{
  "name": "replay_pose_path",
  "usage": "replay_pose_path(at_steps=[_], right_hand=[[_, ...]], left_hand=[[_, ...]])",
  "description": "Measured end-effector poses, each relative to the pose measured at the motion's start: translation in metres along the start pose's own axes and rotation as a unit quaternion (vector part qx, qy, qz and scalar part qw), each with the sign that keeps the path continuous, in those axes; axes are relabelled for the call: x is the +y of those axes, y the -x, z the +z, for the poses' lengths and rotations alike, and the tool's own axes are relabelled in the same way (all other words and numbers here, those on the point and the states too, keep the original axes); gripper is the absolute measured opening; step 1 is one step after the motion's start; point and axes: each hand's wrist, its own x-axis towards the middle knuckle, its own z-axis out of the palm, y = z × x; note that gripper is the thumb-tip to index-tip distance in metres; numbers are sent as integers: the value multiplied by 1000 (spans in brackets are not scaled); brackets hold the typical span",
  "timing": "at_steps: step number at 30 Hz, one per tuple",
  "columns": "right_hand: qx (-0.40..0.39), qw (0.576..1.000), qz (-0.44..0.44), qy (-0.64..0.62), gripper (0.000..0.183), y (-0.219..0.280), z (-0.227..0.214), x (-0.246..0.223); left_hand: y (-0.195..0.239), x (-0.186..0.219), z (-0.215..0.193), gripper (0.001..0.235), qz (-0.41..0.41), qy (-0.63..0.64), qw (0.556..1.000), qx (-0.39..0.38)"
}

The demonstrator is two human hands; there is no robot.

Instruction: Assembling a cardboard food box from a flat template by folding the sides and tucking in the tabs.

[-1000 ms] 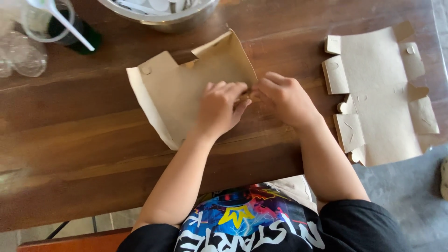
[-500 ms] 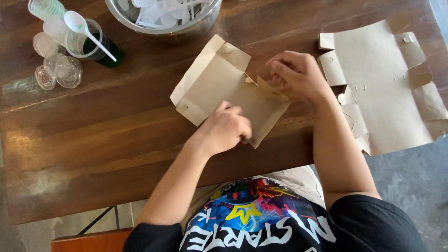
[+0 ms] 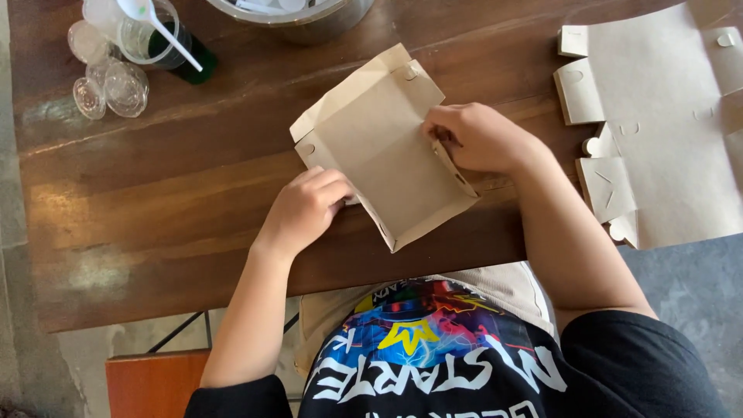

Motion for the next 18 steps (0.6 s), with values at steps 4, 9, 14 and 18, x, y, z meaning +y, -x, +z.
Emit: replay_pose_path(at_steps=[4,9,14,18], right_hand=[[8,999,9,-39,11,8,-8,4],[21,999,-9,33,7,16,-13,10],[44,985,35,164,6,22,-8,3],[114,968,3,223,16,22,-2,16]], left_hand=[[-2,-8,9,20,-35,50,998,28],[-23,-18,13,21,-64,87,991,79],[-56,-52,30,20,-28,80,988,132],[-87,-65,14,21,-24,125,977,171]])
